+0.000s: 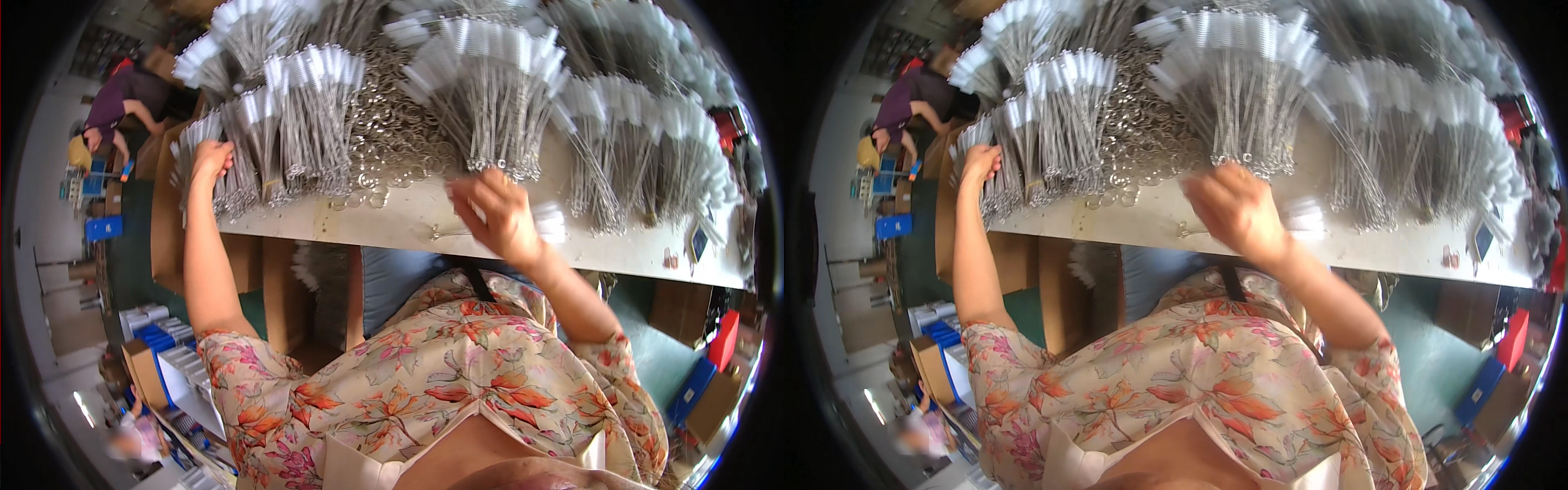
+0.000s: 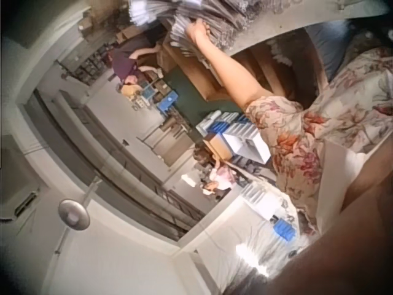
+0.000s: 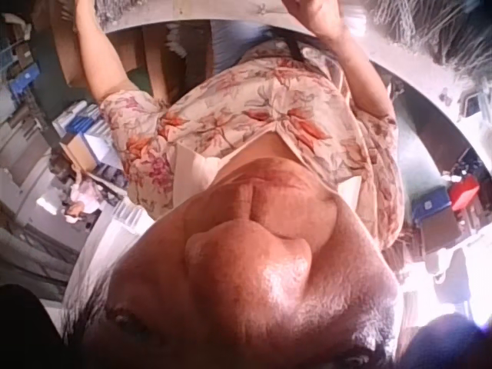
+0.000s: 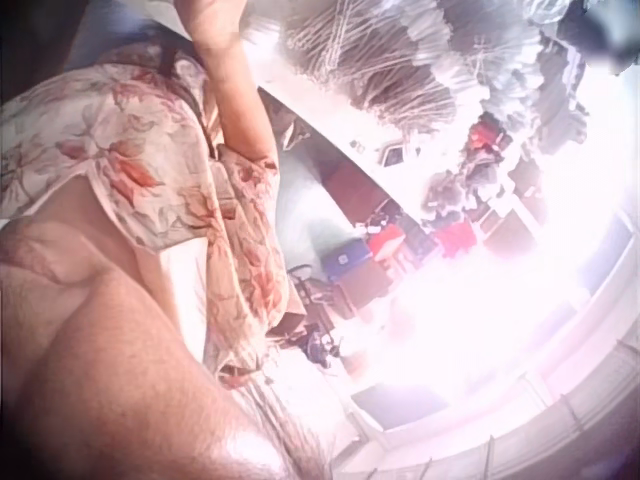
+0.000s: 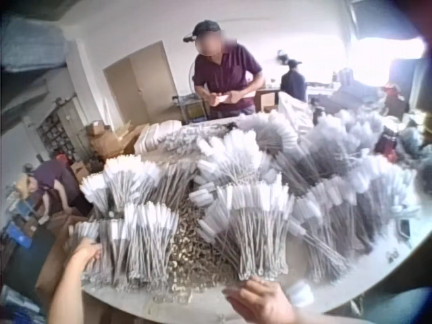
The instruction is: The recorder is assembling small wire brushes by attaching metal rings to the wire handles and organizing them into bundles.
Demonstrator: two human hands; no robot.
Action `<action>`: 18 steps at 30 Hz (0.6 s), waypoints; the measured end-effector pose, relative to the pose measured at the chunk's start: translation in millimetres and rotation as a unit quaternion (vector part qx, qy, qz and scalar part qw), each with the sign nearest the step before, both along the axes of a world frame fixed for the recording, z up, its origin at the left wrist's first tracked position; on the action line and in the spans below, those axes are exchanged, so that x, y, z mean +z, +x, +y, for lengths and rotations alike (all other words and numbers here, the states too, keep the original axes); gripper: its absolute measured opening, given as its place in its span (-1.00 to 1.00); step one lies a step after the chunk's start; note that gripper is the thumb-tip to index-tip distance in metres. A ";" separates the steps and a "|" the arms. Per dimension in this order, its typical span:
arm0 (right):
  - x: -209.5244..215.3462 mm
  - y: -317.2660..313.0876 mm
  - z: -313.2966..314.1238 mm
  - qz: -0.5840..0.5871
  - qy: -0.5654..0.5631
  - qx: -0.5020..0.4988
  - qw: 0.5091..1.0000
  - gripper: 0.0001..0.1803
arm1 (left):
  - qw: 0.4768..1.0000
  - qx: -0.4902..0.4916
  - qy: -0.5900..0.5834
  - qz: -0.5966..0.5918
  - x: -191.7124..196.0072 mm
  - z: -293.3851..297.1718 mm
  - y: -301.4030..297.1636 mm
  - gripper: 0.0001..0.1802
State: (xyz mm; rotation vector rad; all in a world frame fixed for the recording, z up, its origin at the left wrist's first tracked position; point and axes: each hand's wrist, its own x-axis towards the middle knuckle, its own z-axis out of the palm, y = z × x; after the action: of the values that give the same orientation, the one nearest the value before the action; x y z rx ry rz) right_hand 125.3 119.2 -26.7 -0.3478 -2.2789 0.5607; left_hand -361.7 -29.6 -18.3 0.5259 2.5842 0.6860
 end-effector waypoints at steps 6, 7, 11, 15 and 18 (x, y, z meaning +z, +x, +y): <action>52.0 -54.7 88.8 -0.139 -0.014 -0.185 0.973 -0.69 | 0.999 0.041 0.024 -0.014 8.7 1.1 11.4 -0.85; 47.9 -59.3 97.6 -0.138 -0.014 -0.184 0.973 -0.69 | 0.999 0.042 0.023 -0.013 12.1 1.5 19.1 -0.85; 36.8 -68.9 118.5 -0.213 -0.040 -0.242 0.946 -0.67 | 0.985 0.079 0.148 0.047 23.0 -2.3 43.3 -0.89; 28.8 -59.7 125.1 -0.140 -0.109 -0.221 0.959 -0.71 | 0.922 0.075 0.375 0.061 38.2 11.0 79.3 -0.86; 30.2 -51.5 130.3 -0.013 -0.245 -0.164 0.955 -0.75 | 0.918 -0.020 0.386 0.087 53.2 45.6 121.4 -0.78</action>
State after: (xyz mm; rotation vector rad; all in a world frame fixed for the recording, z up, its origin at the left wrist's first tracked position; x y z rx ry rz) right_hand 73.8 249.5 3.5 -0.9597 -2.0206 0.9447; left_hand -240.3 16.0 34.8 0.8973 2.3601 1.7272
